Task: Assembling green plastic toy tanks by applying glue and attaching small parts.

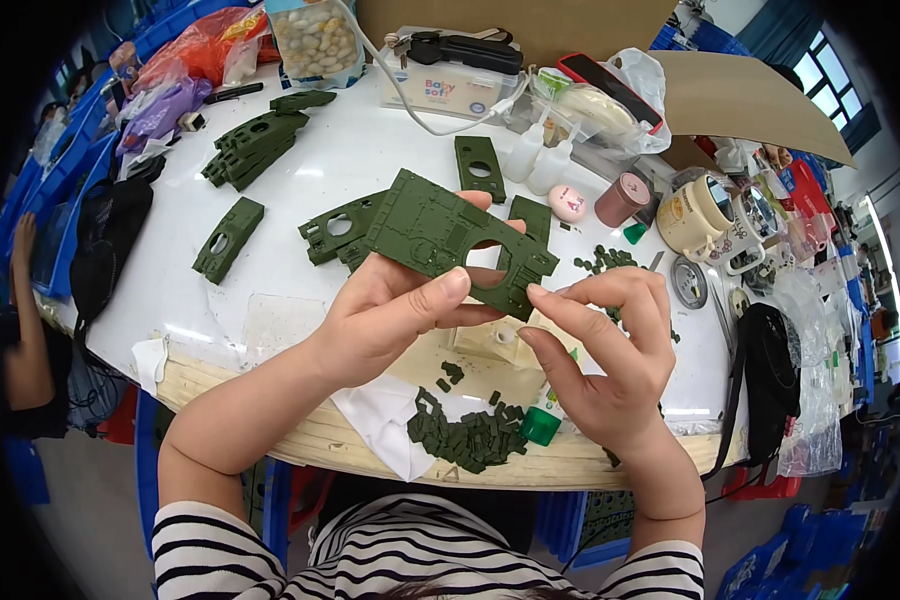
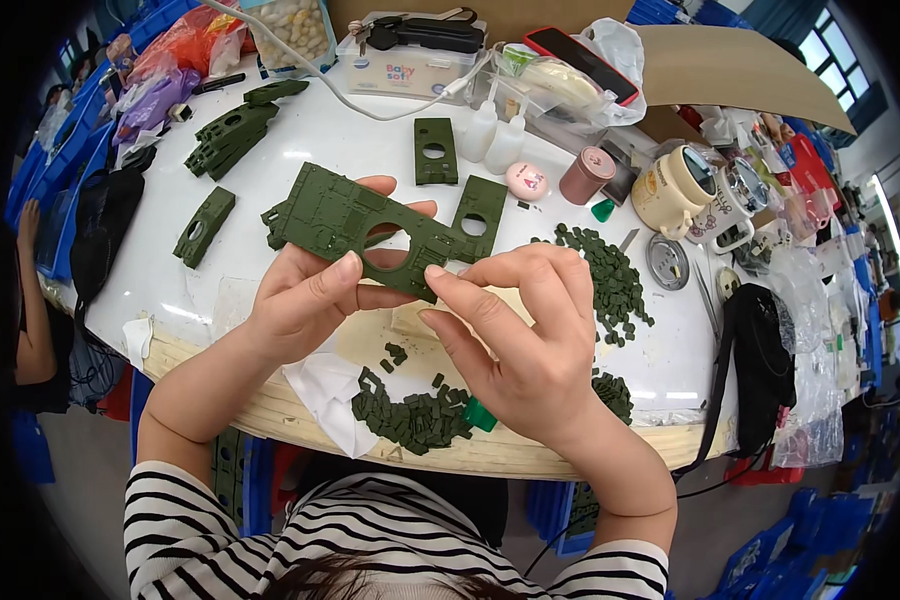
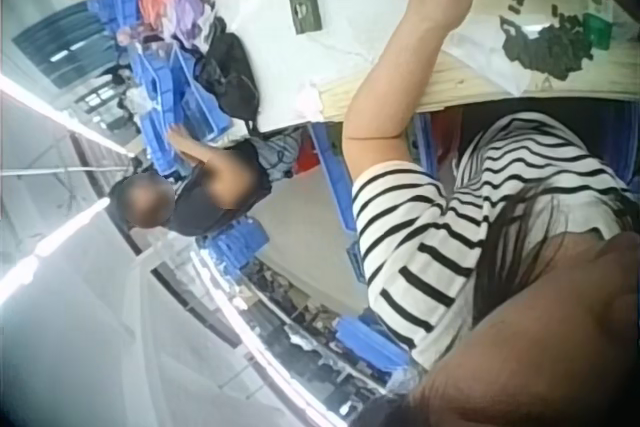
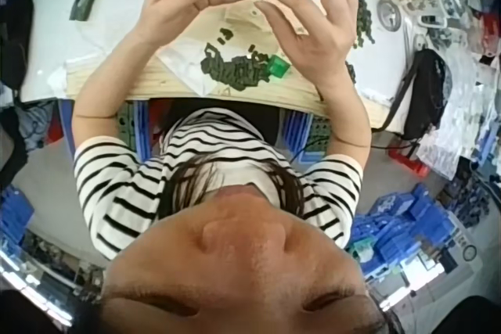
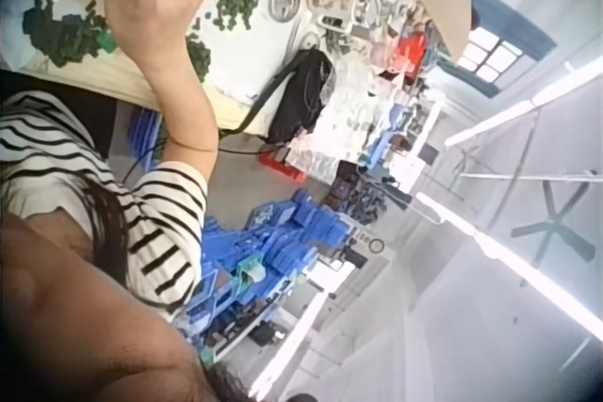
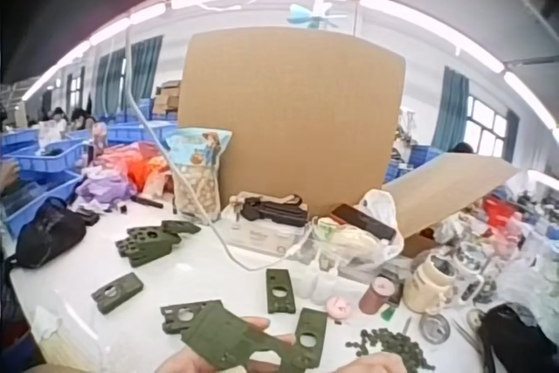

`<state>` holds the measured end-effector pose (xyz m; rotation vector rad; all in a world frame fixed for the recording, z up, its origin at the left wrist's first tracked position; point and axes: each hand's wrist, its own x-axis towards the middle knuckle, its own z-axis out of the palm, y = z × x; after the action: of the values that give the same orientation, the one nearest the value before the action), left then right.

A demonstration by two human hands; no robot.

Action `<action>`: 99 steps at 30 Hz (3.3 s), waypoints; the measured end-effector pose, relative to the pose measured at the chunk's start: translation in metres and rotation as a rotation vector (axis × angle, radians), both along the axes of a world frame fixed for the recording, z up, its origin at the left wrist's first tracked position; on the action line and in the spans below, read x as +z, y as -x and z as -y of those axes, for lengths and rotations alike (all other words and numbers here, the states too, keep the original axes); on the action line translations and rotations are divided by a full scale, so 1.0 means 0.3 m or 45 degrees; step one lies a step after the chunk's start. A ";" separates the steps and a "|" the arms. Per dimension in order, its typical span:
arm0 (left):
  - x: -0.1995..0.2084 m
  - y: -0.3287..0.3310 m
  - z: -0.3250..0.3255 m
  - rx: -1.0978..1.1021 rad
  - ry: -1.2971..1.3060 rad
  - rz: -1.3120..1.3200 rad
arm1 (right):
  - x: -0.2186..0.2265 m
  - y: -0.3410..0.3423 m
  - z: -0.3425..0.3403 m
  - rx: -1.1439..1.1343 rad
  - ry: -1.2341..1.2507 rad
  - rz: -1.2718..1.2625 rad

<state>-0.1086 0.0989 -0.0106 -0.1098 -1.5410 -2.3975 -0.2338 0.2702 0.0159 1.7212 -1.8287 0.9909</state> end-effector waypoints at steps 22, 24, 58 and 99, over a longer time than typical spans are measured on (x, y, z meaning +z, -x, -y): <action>0.013 0.010 0.044 -0.138 -0.037 0.068 | -0.005 -0.019 -0.007 0.057 0.098 -0.151; 0.024 0.016 0.059 -0.146 0.046 0.104 | 0.000 -0.016 -0.012 0.043 0.125 -0.124; -0.018 0.003 -0.007 0.034 0.185 -0.139 | 0.000 -0.012 -0.001 0.039 0.072 0.058; -0.042 -0.004 -0.045 0.162 0.360 -0.257 | -0.025 -0.006 0.013 0.025 0.133 0.057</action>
<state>-0.1072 0.1123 -0.0232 -0.2941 -1.7227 -1.9940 -0.2319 0.2662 0.0084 1.6705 -1.7576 1.1206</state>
